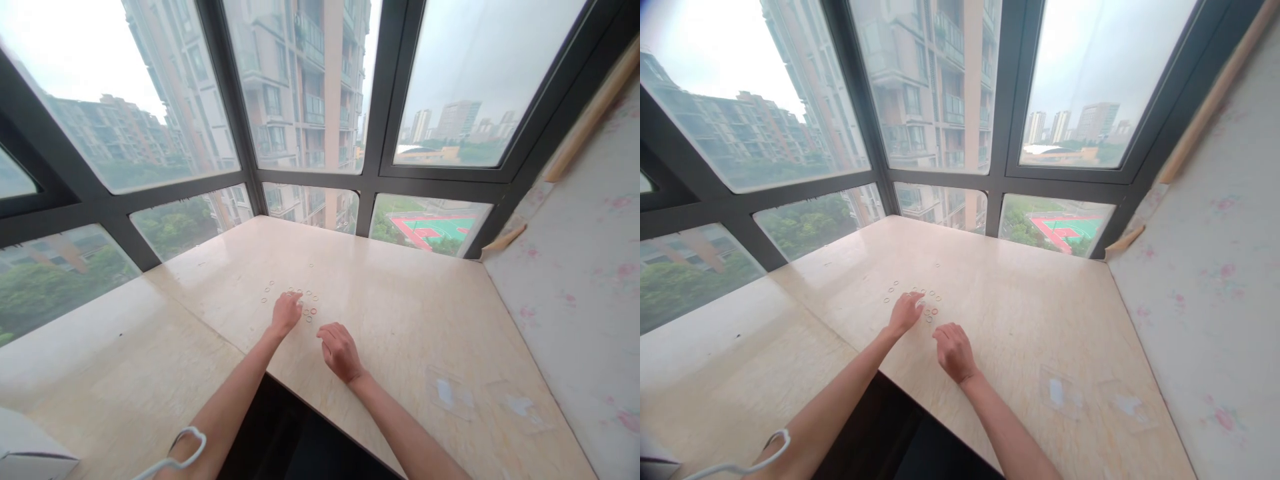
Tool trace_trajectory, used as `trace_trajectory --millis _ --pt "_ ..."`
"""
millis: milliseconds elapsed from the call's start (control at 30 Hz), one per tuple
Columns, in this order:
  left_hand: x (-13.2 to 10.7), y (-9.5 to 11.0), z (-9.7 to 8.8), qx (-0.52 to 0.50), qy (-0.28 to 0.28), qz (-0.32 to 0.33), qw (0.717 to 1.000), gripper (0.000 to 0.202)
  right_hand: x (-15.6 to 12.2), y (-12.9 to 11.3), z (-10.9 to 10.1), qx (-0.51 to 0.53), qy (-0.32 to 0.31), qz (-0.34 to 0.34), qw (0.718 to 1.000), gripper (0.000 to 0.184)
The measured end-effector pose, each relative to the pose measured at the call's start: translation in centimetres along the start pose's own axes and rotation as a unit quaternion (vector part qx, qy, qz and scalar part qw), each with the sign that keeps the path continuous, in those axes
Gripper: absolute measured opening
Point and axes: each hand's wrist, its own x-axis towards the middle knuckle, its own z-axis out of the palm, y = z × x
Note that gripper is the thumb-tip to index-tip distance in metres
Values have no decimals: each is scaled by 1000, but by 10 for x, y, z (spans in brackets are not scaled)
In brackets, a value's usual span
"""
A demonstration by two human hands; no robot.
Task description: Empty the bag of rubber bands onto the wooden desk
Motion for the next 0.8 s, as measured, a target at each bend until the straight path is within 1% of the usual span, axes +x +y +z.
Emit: trace_trajectory --millis 67,133,233,467,667,800 --pt "4 -12 -3 -3 -4 1 1000 27 -13 -11 -12 45 2 -20 999 28" --pt "6 -21 -3 -11 -12 10 1000 24 -25 -20 -22 74 -10 -29 997 28" --pt "7 -27 -1 -27 -19 28 999 21 -35 -28 -29 87 -31 -24 995 27" --pt "10 -27 0 -36 -23 53 998 19 -32 -28 -24 58 -61 -16 996 27" --pt "16 -25 -1 -22 -39 73 996 21 -34 -26 -21 55 -53 5 997 26" --pt "20 -27 1 -19 -32 62 997 21 -35 -24 -20 59 -46 20 997 26"
